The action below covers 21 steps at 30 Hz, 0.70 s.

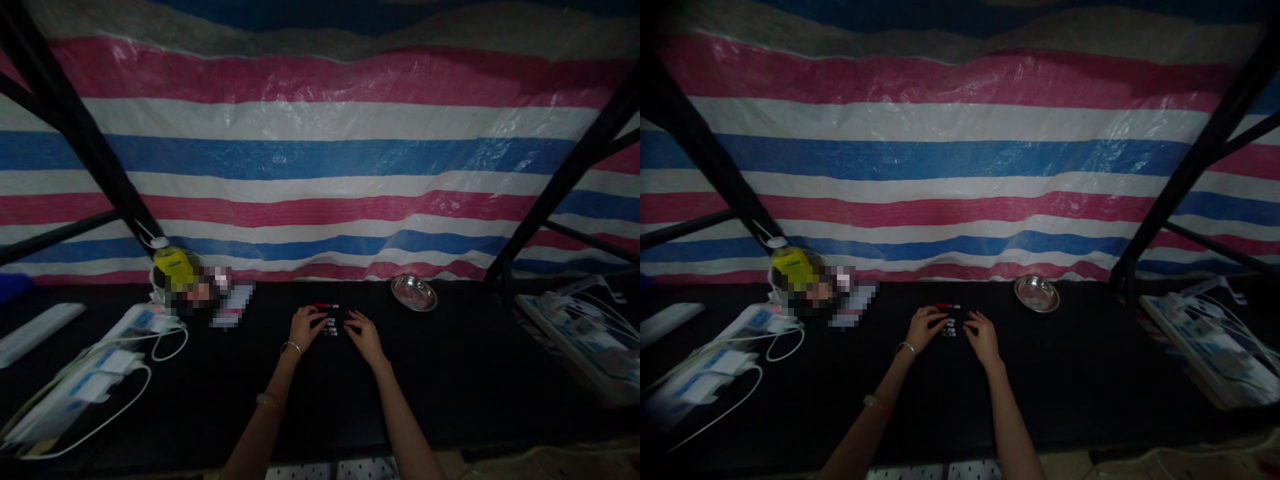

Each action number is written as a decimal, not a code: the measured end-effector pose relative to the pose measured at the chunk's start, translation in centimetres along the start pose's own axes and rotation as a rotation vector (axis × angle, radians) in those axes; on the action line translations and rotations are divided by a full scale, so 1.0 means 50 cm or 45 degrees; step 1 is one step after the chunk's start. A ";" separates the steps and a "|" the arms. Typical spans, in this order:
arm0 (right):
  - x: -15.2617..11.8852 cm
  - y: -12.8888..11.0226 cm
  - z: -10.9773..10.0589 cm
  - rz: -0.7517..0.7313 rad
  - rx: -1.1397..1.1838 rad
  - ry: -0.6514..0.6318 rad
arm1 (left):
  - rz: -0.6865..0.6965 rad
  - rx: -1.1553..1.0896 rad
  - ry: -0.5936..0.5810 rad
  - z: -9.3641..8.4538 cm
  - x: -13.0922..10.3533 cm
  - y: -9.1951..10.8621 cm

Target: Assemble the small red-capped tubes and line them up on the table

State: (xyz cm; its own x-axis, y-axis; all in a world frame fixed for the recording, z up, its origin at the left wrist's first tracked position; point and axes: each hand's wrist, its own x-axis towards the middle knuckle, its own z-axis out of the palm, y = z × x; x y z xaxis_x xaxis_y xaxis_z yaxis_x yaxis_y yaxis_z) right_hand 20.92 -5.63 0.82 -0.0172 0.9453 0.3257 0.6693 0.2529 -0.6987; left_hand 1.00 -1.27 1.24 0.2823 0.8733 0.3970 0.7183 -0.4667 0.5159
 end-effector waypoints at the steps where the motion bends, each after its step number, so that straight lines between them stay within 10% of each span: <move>1: 0.001 0.003 0.003 0.011 0.019 0.031 | 0.017 0.003 0.008 0.002 0.000 -0.001; 11: -0.002 -0.011 0.004 0.061 -0.140 0.185 | 0.071 0.032 0.037 0.007 0.001 -0.003; 21: -0.003 -0.051 0.001 0.000 -0.391 -0.113 | -0.019 0.076 -0.006 -0.006 0.005 0.018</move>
State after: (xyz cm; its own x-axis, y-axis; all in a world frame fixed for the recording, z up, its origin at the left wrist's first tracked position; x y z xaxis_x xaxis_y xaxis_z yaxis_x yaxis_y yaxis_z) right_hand 19.20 -6.39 2.51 -0.0725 0.9630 0.2595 0.8621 0.1913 -0.4692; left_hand 1.53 -1.51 2.03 0.2742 0.8808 0.3859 0.7589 -0.4447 0.4757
